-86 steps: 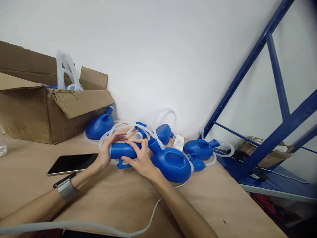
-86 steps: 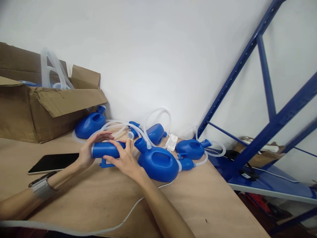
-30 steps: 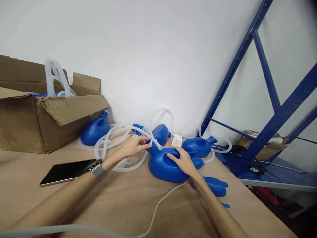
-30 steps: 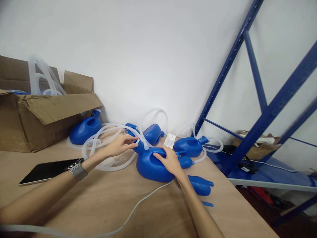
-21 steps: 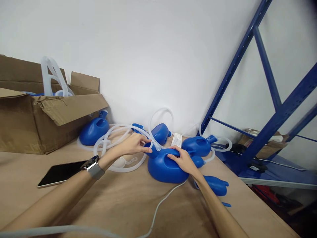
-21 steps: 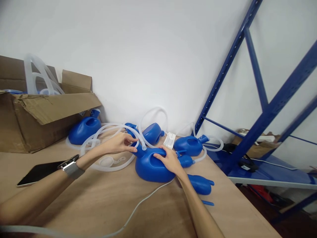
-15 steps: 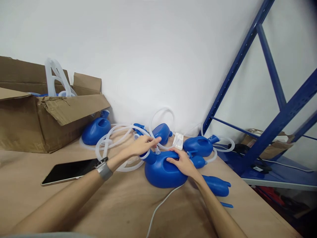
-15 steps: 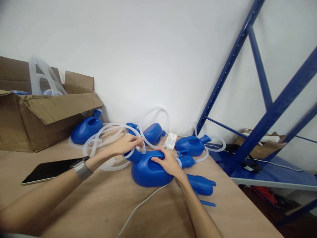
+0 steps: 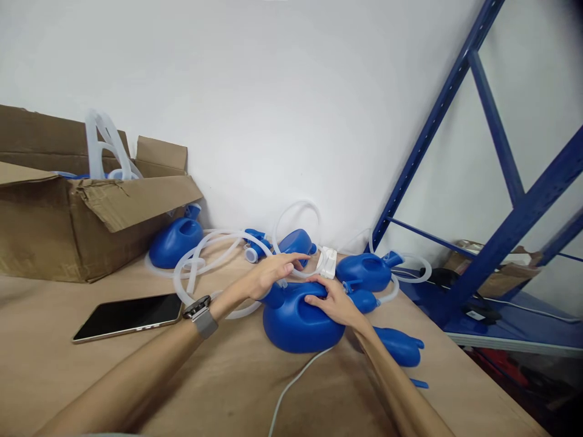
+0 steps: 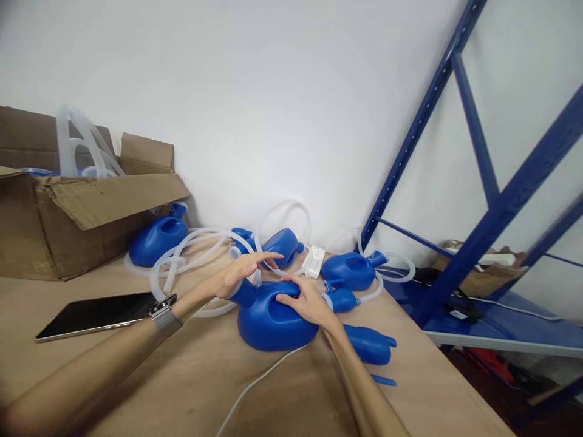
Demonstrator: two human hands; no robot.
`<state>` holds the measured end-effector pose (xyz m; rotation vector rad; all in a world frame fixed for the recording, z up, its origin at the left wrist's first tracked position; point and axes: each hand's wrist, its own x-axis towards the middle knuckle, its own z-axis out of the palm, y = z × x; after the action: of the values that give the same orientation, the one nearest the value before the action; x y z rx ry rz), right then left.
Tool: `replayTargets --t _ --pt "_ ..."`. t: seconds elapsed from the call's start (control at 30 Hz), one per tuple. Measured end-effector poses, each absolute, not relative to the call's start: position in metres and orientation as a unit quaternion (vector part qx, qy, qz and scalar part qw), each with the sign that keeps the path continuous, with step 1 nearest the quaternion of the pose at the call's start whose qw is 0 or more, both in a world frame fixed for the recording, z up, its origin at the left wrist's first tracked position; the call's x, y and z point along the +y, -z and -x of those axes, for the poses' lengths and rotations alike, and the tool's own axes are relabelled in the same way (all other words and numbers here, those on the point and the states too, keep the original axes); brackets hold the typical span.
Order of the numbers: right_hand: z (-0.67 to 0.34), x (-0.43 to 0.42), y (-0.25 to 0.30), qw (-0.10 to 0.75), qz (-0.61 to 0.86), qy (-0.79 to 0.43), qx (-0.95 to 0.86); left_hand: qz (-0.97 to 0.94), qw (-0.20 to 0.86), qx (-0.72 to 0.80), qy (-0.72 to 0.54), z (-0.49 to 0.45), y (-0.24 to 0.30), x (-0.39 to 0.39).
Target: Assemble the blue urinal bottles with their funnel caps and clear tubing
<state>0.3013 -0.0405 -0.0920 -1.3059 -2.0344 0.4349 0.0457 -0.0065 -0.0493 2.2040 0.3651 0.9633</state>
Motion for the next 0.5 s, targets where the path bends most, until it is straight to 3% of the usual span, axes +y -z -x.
replayTargets --t 0.13,0.23,0.37,0.5 --pt "-0.298 -0.042 0.091 0.329 0.518 -0.163 -0.773 -0.769 0.42 0.177 -0.447 -0.043 0.054 0.001" --pt "-0.296 -0.043 0.088 0.328 0.525 -0.169 -0.767 -0.754 0.366 0.275 -0.471 -0.028 0.056 0.014" --pt "-0.304 -0.04 0.085 0.34 0.541 -0.161 -0.752 -0.828 0.198 0.43 -0.302 0.015 0.068 0.033" --pt "-0.314 -0.038 0.084 0.341 0.554 -0.113 -0.751 -0.838 0.182 0.468 -0.213 0.06 0.101 0.039"
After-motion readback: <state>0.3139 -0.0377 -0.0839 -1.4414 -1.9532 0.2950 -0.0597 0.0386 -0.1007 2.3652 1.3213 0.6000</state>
